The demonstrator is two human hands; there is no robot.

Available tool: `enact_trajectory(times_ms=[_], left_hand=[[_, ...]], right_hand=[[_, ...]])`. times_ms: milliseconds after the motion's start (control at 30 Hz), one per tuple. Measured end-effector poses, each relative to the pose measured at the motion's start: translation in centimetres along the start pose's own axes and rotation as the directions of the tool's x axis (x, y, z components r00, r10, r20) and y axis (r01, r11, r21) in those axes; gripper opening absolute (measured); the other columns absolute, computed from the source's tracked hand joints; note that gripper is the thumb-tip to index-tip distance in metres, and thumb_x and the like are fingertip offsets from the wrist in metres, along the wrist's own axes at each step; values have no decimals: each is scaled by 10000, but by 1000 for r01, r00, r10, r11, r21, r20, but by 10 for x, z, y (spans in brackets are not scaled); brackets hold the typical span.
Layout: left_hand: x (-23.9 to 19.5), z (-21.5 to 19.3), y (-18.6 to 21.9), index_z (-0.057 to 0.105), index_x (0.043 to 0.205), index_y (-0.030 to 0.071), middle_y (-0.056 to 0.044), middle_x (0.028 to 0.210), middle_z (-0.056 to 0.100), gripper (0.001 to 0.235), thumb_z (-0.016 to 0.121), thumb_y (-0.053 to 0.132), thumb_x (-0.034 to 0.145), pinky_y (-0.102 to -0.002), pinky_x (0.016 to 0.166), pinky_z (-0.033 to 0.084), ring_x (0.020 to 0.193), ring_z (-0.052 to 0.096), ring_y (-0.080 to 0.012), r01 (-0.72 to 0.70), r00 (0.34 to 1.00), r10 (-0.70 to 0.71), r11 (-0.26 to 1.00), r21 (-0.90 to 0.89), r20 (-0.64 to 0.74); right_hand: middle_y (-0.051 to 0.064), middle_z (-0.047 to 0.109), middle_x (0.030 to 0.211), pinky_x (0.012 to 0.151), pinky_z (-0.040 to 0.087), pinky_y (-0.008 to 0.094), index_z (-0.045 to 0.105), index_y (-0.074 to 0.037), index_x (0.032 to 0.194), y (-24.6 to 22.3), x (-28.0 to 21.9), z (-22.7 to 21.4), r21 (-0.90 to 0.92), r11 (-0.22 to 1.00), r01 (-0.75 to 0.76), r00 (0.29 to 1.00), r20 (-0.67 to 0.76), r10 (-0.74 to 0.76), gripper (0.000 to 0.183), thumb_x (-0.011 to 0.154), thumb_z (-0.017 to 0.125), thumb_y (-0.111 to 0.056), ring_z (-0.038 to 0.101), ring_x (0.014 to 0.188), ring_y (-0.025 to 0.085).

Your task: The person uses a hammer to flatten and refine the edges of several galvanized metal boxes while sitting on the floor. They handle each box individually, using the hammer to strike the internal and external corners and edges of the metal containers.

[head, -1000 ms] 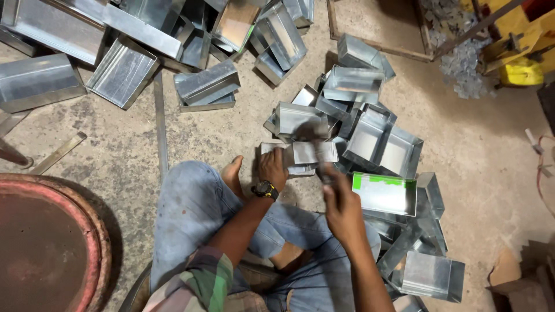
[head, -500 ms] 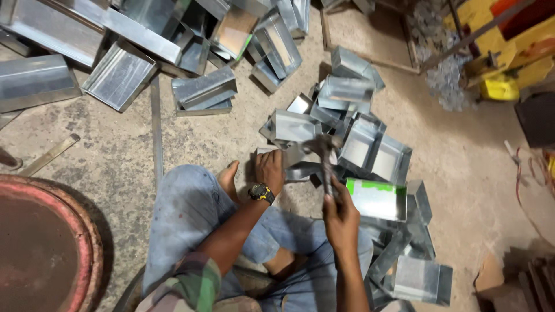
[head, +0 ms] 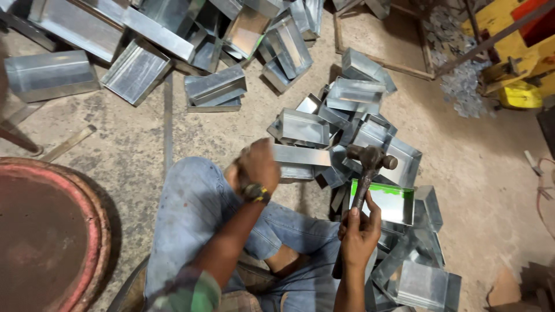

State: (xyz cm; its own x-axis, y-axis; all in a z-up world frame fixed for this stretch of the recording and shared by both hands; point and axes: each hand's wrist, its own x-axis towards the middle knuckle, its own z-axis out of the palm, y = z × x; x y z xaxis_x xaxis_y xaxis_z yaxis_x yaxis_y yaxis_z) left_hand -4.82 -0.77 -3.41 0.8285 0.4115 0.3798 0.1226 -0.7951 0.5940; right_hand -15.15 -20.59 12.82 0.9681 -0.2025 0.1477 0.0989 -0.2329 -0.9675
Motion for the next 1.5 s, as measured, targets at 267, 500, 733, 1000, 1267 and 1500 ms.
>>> enact_trajectory(times_ms=[267, 500, 733, 1000, 1267, 1500], left_hand=[[-34, 70, -31, 583, 1302, -16, -173, 1444, 563, 483, 610, 105, 835, -534, 1152, 332, 1407, 442, -375, -29, 984, 29, 1000, -1, 174], [-43, 67, -20, 597, 1273, -15, -154, 1441, 566, 503, 638, 108, 787, -575, 1152, 275, 1412, 415, -410, 18, 990, -11, 999, -50, 140], [-42, 71, -18, 560, 1302, -31, -179, 1479, 529, 543, 639, 69, 775, -583, 1179, 274, 1437, 385, -447, 52, 988, -37, 994, -99, 147], [-1, 26, 6, 582, 1191, 28, -177, 1207, 609, 412, 570, -7, 781, -530, 1019, 459, 1200, 537, -413, 56, 998, -43, 936, -348, 45], [36, -45, 59, 642, 1011, 109, -63, 976, 621, 165, 593, 177, 869, -465, 794, 458, 983, 592, -269, -470, 882, 464, 873, 127, 78], [45, -50, 60, 632, 965, 137, -58, 936, 617, 111, 586, 184, 875, -455, 737, 477, 940, 604, -270, -480, 877, 462, 851, 212, 130]], right_hand=[[19, 626, 749, 498, 395, 197, 381, -111, 1485, 0, -3, 55, 204, 921, 333, 934, 62, -351, 538, 1014, 626, -28, 506, 552, 47], [62, 597, 681, 551, 440, 285, 583, -94, 1403, 12, 28, 72, -565, 792, 233, 924, 383, 1, 438, 973, 662, -127, 509, 564, 137], [180, 649, 1039, 779, 496, 360, 513, -51, 1481, 64, -6, 59, -386, 811, 440, 895, 269, -357, 434, 1075, 631, -150, 601, 963, 216], [15, 612, 777, 567, 433, 230, 563, -46, 1454, 38, -4, 35, -235, 966, 112, 980, 184, -69, 481, 983, 648, -99, 541, 651, 69], [-12, 575, 787, 563, 401, 229, 523, -40, 1449, 3, 3, 11, -85, 955, 285, 957, -37, -289, 437, 1033, 629, -128, 498, 648, 56], [5, 536, 621, 519, 403, 296, 571, -95, 1415, 16, 5, 0, -441, 896, 57, 998, -11, -69, 467, 960, 647, -168, 477, 559, 96]])
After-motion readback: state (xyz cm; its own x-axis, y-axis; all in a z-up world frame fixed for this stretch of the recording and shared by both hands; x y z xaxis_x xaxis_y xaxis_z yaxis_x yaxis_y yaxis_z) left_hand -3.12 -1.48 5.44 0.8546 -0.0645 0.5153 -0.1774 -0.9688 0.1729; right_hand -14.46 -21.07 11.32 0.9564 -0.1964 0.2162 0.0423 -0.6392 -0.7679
